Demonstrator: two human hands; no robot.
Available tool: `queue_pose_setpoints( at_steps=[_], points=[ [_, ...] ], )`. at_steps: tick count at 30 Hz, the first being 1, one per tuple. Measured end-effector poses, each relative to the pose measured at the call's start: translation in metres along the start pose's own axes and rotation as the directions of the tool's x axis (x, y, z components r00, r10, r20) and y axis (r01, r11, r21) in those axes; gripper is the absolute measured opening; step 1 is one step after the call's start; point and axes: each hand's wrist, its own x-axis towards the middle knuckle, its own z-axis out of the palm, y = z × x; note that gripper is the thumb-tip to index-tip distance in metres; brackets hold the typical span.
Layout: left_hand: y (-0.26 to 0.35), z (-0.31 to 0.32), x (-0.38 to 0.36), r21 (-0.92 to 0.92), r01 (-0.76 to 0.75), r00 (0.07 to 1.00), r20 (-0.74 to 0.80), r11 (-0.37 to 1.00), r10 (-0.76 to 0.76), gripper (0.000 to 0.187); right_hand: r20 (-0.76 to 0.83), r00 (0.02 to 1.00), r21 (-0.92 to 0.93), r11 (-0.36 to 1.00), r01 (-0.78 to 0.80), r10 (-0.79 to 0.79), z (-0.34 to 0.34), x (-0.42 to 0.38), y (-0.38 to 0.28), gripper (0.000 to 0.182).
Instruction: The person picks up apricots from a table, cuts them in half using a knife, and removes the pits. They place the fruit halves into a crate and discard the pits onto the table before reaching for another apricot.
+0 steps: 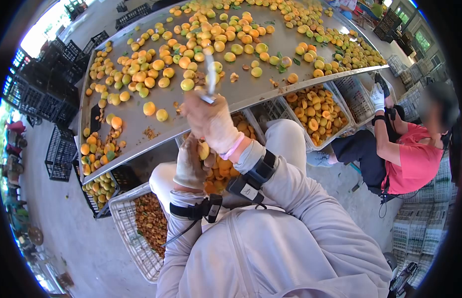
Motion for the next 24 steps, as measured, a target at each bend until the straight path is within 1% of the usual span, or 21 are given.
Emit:
queue_pose_setpoints(
  at_steps=[1,2,3,4,5,6,9,10,11,12,13,14,15,16,17,18,19,21,22,24],
  points=[
    [-0.003,-0.012,0.001,-0.045,0.012,0.995,0.104,0.999,-0.007,0.029,0.047,0.996,-0.130,0.988,0.086,-0.081,0.006,-0.002,0.003,0.032],
    [-0.005,-0.019,0.002,-0.077,0.039,0.988,0.154,0.996,-0.027,0.030,0.150,0.972,-0.269,0.939,0.215,-0.180,0.011,-0.005,0.009,0.031],
    [-0.009,-0.024,0.004,-0.114,0.067,0.984,0.173,0.991,-0.046,0.030,0.261,0.930,-0.386,0.855,0.346,-0.258,0.015,-0.010,0.011,0.031],
    [-0.010,-0.028,0.004,-0.144,0.086,0.984,0.169,0.986,-0.061,0.031,0.376,0.897,-0.525,0.744,0.413,-0.233,0.016,-0.014,0.009,0.030],
    [-0.012,-0.030,0.004,-0.161,0.092,0.986,0.150,0.983,-0.068,0.032,0.480,0.857,-0.633,0.603,0.486,-0.187,0.018,-0.016,0.005,0.029],
    [-0.012,-0.029,0.007,-0.177,0.089,0.990,0.123,0.980,-0.068,0.032,0.545,0.827,-0.675,0.512,0.531,-0.139,0.024,-0.023,0.001,0.025],
    [-0.005,-0.018,0.009,-0.199,-0.009,1.000,-0.027,0.980,0.004,0.034,0.679,0.688,-0.565,0.417,0.712,-0.255,0.019,-0.012,0.018,0.022],
    [-0.001,-0.011,0.014,-0.176,-0.077,0.992,-0.113,0.981,0.057,0.035,0.572,0.745,-0.560,0.500,0.660,-0.344,0.017,-0.001,0.010,0.022],
    [0.007,-0.005,0.017,-0.134,-0.156,0.973,-0.193,0.979,0.128,0.036,0.245,0.906,-0.596,0.683,0.422,-0.346,0.015,0.007,-0.004,0.025],
    [0.015,-0.001,0.021,-0.085,-0.232,0.943,-0.265,0.969,0.202,0.036,0.043,0.967,-0.385,0.889,0.247,-0.250,0.004,0.018,-0.015,0.024],
    [0.021,-0.002,0.019,-0.016,-0.366,0.915,-0.191,0.931,0.356,0.044,-0.036,0.992,-0.294,0.950,0.107,-0.122,-0.004,0.020,-0.020,0.024],
    [0.025,-0.007,0.021,0.208,-0.496,0.836,-0.147,0.843,0.528,0.045,-0.113,0.994,-0.182,0.983,-0.029,0.008,-0.012,0.023,-0.025,0.024],
    [0.027,-0.010,0.026,0.409,-0.596,0.737,-0.062,0.691,0.673,0.046,-0.119,0.988,-0.260,0.957,-0.126,0.098,-0.020,0.015,-0.020,0.024],
    [0.029,-0.008,0.029,0.428,-0.643,0.697,-0.018,0.635,0.717,0.047,-0.138,0.973,-0.337,0.915,-0.223,0.187,-0.025,0.008,-0.014,0.025],
    [0.028,-0.007,0.029,0.445,-0.679,0.662,0.026,0.584,0.749,0.047,-0.096,0.974,-0.321,0.920,-0.224,0.204,-0.026,-0.001,-0.007,0.024],
    [0.026,-0.003,0.028,0.461,-0.708,0.630,0.069,0.535,0.773,0.047,-0.075,0.945,-0.278,0.904,-0.326,0.318,-0.026,-0.005,-0.004,0.024],
    [0.024,0.004,0.024,0.544,-0.709,0.603,0.136,0.449,0.786,0.045,-0.049,0.903,-0.235,0.873,-0.426,0.427,-0.026,-0.007,-0.003,0.024],
    [0.020,0.019,0.012,0.680,-0.689,0.554,0.274,0.249,0.786,0.042,0.009,0.863,-0.234,0.840,-0.490,0.506,-0.027,-0.011,-0.018,0.024],
    [0.013,0.018,0.017,0.627,-0.701,0.577,0.218,0.340,0.787,0.039,0.043,0.840,-0.237,0.822,-0.518,0.542,-0.027,-0.011,-0.022,0.024],
    [0.010,0.020,0.018,0.675,-0.676,0.573,0.229,0.295,0.787,0.040,0.074,0.865,-0.196,0.858,-0.476,0.497,-0.031,-0.009,-0.019,0.023]
  ],
)
